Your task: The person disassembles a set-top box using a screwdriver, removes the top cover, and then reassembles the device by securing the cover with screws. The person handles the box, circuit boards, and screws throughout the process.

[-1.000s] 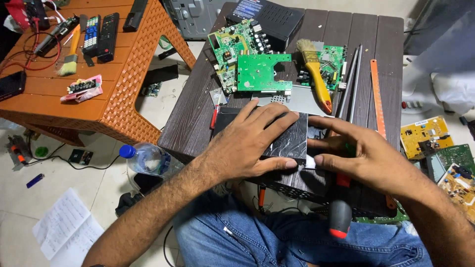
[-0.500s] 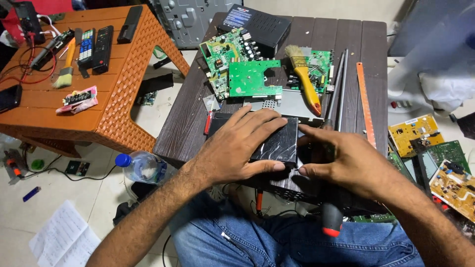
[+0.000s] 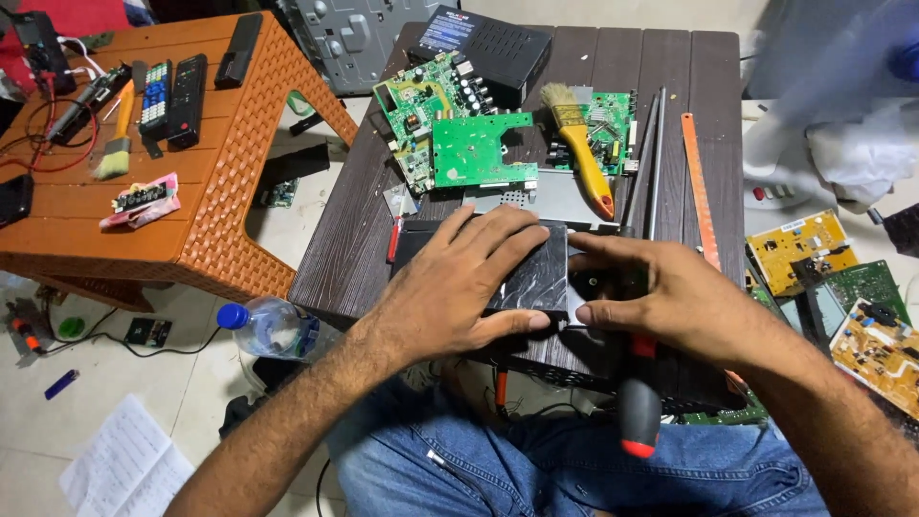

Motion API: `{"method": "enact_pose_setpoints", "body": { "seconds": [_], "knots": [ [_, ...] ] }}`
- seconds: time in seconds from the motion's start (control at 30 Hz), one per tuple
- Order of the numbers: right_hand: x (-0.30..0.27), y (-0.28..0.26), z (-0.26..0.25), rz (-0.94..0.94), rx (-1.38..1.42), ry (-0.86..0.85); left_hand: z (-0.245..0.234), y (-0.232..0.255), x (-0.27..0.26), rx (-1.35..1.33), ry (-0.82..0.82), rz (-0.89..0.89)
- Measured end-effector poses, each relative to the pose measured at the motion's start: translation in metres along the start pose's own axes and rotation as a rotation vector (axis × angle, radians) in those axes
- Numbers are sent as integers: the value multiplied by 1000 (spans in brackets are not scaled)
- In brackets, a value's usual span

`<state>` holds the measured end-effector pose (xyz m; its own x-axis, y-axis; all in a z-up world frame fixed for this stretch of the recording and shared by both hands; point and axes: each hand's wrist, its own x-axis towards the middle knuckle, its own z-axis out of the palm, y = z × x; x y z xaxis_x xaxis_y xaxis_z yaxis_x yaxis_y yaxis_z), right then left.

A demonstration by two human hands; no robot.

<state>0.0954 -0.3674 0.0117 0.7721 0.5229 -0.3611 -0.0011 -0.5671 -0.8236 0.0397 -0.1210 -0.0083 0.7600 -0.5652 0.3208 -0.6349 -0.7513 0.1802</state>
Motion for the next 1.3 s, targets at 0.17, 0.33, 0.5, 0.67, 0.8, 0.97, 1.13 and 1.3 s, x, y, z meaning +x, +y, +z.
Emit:
{"method": "enact_pose_setpoints", "body": {
  "seconds": [0.17, 0.33, 0.5, 0.67, 0.8, 0.97, 1.13, 1.3],
  "knots": [
    [0, -1, 1, 42, -69, 1, 3, 0, 0, 8, -7, -13],
    [-1, -12, 10, 40, -191, 68, 0, -1, -1, -80, 15, -26],
    [-8, -41, 13, 143, -288, 45, 9, -7, -2, 70, -30, -32],
    [-7, -30, 10, 79, -207, 71, 7, -4, -6, 127, 55, 13],
    [-21, -46, 6, 195, -98, 119, 4, -6, -10, 54, 93, 24],
    [-14, -23, 13, 209, 146, 120, -2, 1, -16, -95, 293, 95],
    [-31, -43, 31, 228, 135, 74, -1, 7, -23, -100, 368, 120],
    [-45, -75, 44, 313, 158, 134, -9, 13, -24, -34, 304, 95]
  ]
}}
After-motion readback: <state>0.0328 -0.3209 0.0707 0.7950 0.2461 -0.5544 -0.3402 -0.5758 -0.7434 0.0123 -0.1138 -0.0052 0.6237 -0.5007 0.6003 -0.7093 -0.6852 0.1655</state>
